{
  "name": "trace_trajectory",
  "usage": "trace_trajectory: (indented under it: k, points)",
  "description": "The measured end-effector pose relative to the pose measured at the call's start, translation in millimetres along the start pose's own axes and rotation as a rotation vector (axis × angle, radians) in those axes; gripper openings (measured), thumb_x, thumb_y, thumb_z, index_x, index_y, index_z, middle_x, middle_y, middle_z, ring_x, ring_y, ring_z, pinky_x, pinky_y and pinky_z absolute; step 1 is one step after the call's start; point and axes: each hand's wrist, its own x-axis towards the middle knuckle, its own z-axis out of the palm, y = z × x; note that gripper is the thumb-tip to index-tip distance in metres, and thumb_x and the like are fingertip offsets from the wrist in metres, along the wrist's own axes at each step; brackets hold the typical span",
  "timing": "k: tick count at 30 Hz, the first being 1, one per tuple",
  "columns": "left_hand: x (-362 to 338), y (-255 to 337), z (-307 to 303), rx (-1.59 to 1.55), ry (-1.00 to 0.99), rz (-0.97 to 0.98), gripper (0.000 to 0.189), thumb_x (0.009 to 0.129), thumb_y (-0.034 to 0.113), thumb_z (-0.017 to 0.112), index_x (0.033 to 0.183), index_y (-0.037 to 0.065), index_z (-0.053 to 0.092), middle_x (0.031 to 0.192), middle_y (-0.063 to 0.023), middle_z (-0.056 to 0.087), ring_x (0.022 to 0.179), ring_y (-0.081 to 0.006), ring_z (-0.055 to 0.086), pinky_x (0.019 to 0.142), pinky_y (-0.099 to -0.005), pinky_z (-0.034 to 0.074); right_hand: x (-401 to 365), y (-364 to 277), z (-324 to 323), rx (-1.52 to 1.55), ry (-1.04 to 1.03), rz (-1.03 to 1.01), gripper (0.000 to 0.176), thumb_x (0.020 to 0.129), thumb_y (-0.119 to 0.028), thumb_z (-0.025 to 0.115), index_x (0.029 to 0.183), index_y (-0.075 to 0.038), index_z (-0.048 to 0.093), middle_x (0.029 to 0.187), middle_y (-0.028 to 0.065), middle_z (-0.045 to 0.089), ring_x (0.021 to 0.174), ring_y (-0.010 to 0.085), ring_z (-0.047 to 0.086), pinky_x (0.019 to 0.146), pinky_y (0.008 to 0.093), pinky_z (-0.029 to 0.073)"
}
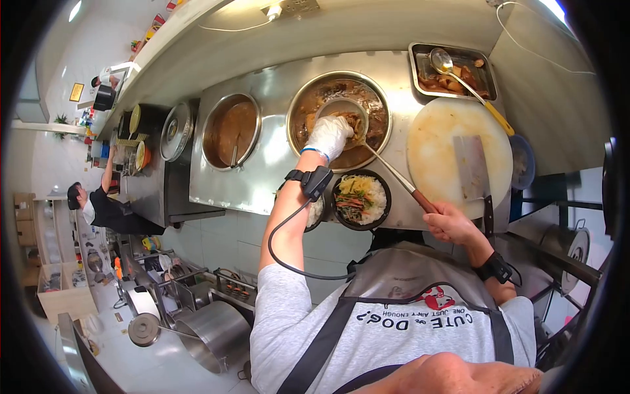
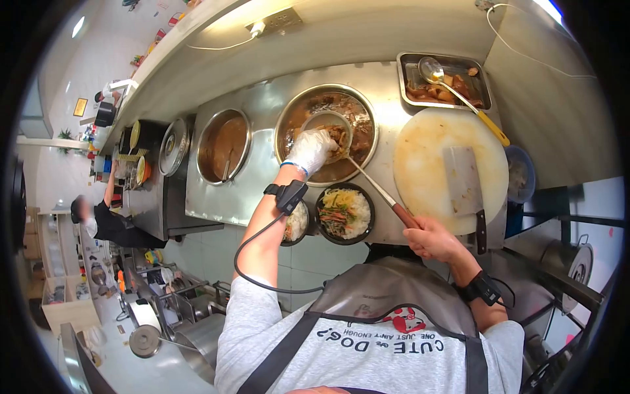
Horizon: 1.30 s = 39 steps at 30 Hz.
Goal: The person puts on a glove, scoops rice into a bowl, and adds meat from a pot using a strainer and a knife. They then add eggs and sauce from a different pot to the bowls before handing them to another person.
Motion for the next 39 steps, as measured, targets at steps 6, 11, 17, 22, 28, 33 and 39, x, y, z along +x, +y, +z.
trace_trajectory:
  k: [6,11,17,22,28,33,39]
  points:
    - [16.9,14.8,15.4,0.343,-0.163,-0.103,0.012,0.076,0.012,0.062,0.083,0.012,0.072,0.083,-0.0115,0.067,0.083,-0.0289,0.067,0.07,-0.0418,0.053,-1.3,8.1,-6.6,0.046,-0.02,-0.023,0.016,0.094,-0.016,0.057,0.09,-0.01,0.043,0.063,-0.0046,0.043,0.045,0.0032,0.037,0.038,0.0206,0.03]
    - [15.3,3.7,24.3,0.257,-0.146,-0.043,0.01,0.075,0.013,0.063,0.079,0.01,0.071,0.081,-0.0115,0.067,0.081,-0.029,0.068,0.069,-0.042,0.053,-4.7,5.5,-11.4,0.019,-0.033,-0.018,0.016,0.094,-0.016,0.057,0.09,-0.01,0.043,0.063,-0.0049,0.042,0.045,0.0032,0.036,0.038,0.0212,0.029]
    - [4.7,4.4,-10.7,-0.139,0.119,-0.143,0.007,0.07,0.015,0.066,0.074,0.012,0.071,0.077,-0.0114,0.065,0.077,-0.0303,0.065,0.071,-0.0423,0.052,-2.1,5.0,-15.2,0.012,-0.04,0.002,0.016,0.094,-0.018,0.057,0.089,-0.01,0.043,0.063,-0.0052,0.042,0.045,0.0032,0.036,0.039,0.022,0.029]
    - [41.0,49.6,-59.2,-0.347,0.26,-0.137,0.007,0.072,0.015,0.064,0.073,0.009,0.069,0.075,-0.0133,0.063,0.074,-0.031,0.064,0.07,-0.0437,0.051,7.2,14.2,-17.5,0.023,-0.031,0.021,0.017,0.093,-0.02,0.057,0.089,-0.01,0.044,0.063,-0.0049,0.044,0.045,0.0039,0.037,0.039,0.0225,0.03]
    - [113.9,144.9,-17.4,-0.047,0.18,-0.079,0.013,0.074,0.015,0.063,0.076,0.004,0.069,0.075,-0.0141,0.066,0.072,-0.0287,0.067,0.067,-0.0398,0.054,8.9,10.4,-9.8,-0.041,-0.033,0.033,0.016,0.093,-0.019,0.057,0.09,-0.01,0.044,0.065,-0.0038,0.045,0.046,0.0047,0.038,0.04,0.022,0.031]
    - [125.9,176.0,-4.7,-0.127,0.082,-0.136,0.02,0.076,0.02,0.062,0.081,0.003,0.07,0.075,-0.0133,0.066,0.072,-0.0274,0.068,0.063,-0.0382,0.053,5.6,9.6,-8.6,0.017,-0.009,0.055,0.017,0.093,-0.019,0.057,0.09,-0.009,0.044,0.066,-0.0035,0.044,0.046,0.0051,0.038,0.04,0.0227,0.031]
    - [93.2,115.7,-23.2,0.022,0.246,-0.242,0.007,0.073,0.012,0.061,0.071,0.009,0.067,0.069,-0.0086,0.065,0.064,-0.022,0.067,0.058,-0.0317,0.052,4.9,13.1,-9.5,-0.011,0.003,0.03,0.016,0.092,-0.018,0.057,0.088,-0.009,0.044,0.067,-0.0033,0.044,0.047,0.005,0.037,0.041,0.0224,0.031]
